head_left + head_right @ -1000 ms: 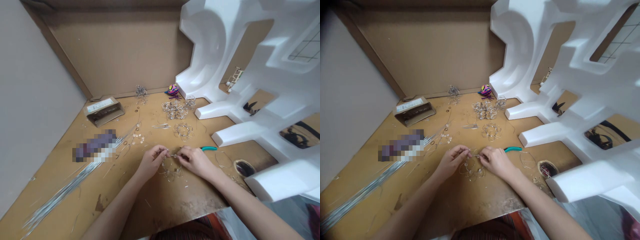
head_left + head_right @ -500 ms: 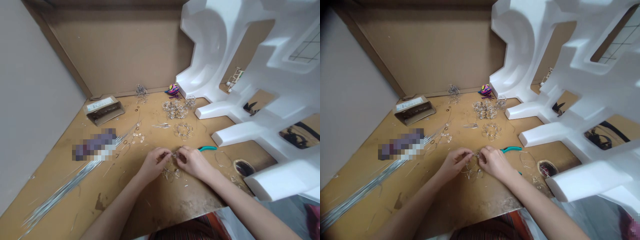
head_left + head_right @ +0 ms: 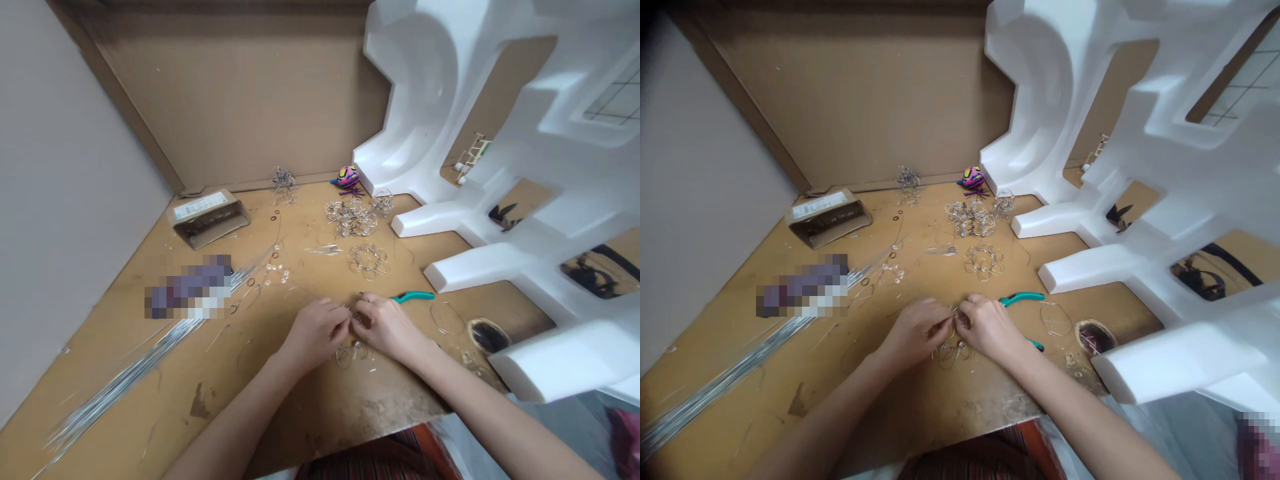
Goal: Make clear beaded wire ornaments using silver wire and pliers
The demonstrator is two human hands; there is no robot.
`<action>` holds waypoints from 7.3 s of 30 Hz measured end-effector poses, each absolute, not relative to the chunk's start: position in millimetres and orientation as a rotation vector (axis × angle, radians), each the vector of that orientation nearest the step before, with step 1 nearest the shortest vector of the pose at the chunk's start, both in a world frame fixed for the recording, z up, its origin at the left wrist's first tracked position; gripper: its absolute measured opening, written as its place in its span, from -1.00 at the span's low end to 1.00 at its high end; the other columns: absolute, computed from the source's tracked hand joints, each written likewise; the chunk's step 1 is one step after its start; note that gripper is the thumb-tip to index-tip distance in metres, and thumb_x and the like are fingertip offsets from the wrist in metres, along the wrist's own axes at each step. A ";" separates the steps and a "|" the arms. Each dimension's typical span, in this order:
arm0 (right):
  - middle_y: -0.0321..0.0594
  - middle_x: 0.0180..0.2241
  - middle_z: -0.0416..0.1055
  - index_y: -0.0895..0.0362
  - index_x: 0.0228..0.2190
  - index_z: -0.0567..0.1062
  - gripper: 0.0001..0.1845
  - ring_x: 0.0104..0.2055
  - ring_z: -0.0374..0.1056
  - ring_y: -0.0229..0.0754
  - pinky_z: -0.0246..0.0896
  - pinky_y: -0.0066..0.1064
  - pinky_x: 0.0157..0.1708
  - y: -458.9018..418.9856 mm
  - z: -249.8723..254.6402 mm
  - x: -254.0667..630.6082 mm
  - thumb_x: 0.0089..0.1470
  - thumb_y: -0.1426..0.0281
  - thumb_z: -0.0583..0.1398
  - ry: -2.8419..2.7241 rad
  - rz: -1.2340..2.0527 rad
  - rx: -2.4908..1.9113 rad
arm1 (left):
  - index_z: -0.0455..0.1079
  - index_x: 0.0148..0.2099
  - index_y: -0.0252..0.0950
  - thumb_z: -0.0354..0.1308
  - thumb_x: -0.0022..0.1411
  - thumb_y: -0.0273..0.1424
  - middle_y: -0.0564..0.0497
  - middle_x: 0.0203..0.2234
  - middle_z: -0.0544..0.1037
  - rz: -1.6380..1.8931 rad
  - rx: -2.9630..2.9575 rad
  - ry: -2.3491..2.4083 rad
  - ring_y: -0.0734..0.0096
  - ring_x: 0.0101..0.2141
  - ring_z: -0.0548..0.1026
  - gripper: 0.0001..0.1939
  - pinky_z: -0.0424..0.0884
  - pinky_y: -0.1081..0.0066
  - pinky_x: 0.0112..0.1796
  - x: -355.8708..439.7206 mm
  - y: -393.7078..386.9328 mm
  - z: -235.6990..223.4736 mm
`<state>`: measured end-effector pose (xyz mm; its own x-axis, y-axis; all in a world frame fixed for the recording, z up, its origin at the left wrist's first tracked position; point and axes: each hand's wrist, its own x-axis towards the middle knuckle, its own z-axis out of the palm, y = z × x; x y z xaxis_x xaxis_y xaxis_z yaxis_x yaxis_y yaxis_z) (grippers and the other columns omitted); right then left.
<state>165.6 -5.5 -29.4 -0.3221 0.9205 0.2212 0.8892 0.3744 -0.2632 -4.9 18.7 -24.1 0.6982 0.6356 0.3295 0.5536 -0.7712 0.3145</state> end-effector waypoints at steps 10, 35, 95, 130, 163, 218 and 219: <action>-0.22 -0.45 0.34 0.14 -0.47 0.44 -0.90 -0.41 0.29 -0.24 0.04 -0.47 -0.44 -6.7 -28.3 163.8 -0.08 0.50 0.12 -2.368 0.149 -1.571 | 0.27 -0.45 -0.30 -0.04 0.18 -0.55 0.00 -0.54 0.38 0.430 2.975 0.860 0.35 -0.44 0.29 -0.83 0.18 0.38 -0.45 0.7 14.1 -26.7; -0.10 -0.12 0.32 0.08 -0.08 0.30 -0.61 -0.08 0.27 -0.11 0.20 -0.24 -0.10 -17.5 -11.5 183.7 0.00 0.35 0.16 -2.218 0.397 -1.351 | 0.34 -0.44 -0.32 -0.02 0.18 -0.33 0.09 -0.60 0.35 0.698 1.939 0.959 0.50 -0.51 0.28 -0.78 0.21 0.51 -0.46 -9.7 25.8 -27.1; -0.09 -0.36 0.37 0.15 -0.35 0.42 -0.68 -0.45 0.23 -0.15 -0.09 -0.41 -0.53 -44.2 92.6 232.1 -0.30 0.42 0.16 -3.044 -0.463 -1.367 | 0.36 -0.41 -0.32 -0.05 0.19 -0.48 0.10 -0.62 0.22 0.679 2.376 0.705 0.49 -0.50 0.23 -0.81 0.14 0.49 -0.45 -10.0 17.0 -4.8; -0.26 -0.58 0.31 0.12 -0.53 0.37 -0.88 -0.63 0.09 -0.30 -0.38 -0.41 -0.60 -47.7 95.4 229.4 -0.27 0.39 0.13 -2.990 -0.211 -1.638 | 0.38 -0.41 -0.33 -0.12 0.25 -0.47 0.02 -0.59 0.32 0.635 2.592 0.631 0.42 -0.47 0.23 -0.72 0.14 0.44 -0.42 -5.2 11.0 -4.6; -0.29 -0.47 0.32 0.12 -0.42 0.24 -0.83 -0.44 0.24 -0.25 0.12 -0.44 -0.49 -16.3 37.5 200.6 -0.18 0.42 0.11 -1.955 0.988 -1.726 | 0.35 -0.34 -0.35 0.08 0.17 -0.30 0.09 -0.60 0.45 0.573 1.502 0.694 0.58 -0.58 0.35 -0.81 0.26 0.53 -0.50 -4.4 19.8 -19.9; -0.32 -0.53 0.36 0.13 -0.47 0.35 -0.92 -0.51 0.24 -0.31 0.06 -0.50 -0.46 -25.2 -22.1 167.2 -0.01 0.50 0.07 -2.315 0.544 -1.538 | 0.35 -0.44 -0.30 -0.04 0.11 -0.41 0.10 -0.60 0.41 0.334 2.238 1.019 0.52 -0.57 0.28 -0.83 0.11 0.52 -0.53 -16.2 24.0 -19.7; -0.32 -0.54 0.37 0.13 -0.48 0.36 -0.91 -0.51 0.24 -0.31 0.06 -0.50 -0.47 -24.4 -21.8 167.7 0.00 0.50 0.07 -2.285 0.572 -1.544 | 0.36 -0.43 -0.30 -0.04 0.12 -0.42 0.09 -0.58 0.42 0.347 2.250 0.983 0.52 -0.55 0.30 -0.82 0.12 0.53 -0.51 -15.5 23.5 -19.4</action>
<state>167.7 -24.4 -21.8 -0.3620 0.9312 0.0420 0.8014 0.3340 -0.4962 -15.5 23.5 -19.4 0.6838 0.7295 -0.0169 0.5578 -0.5076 0.6567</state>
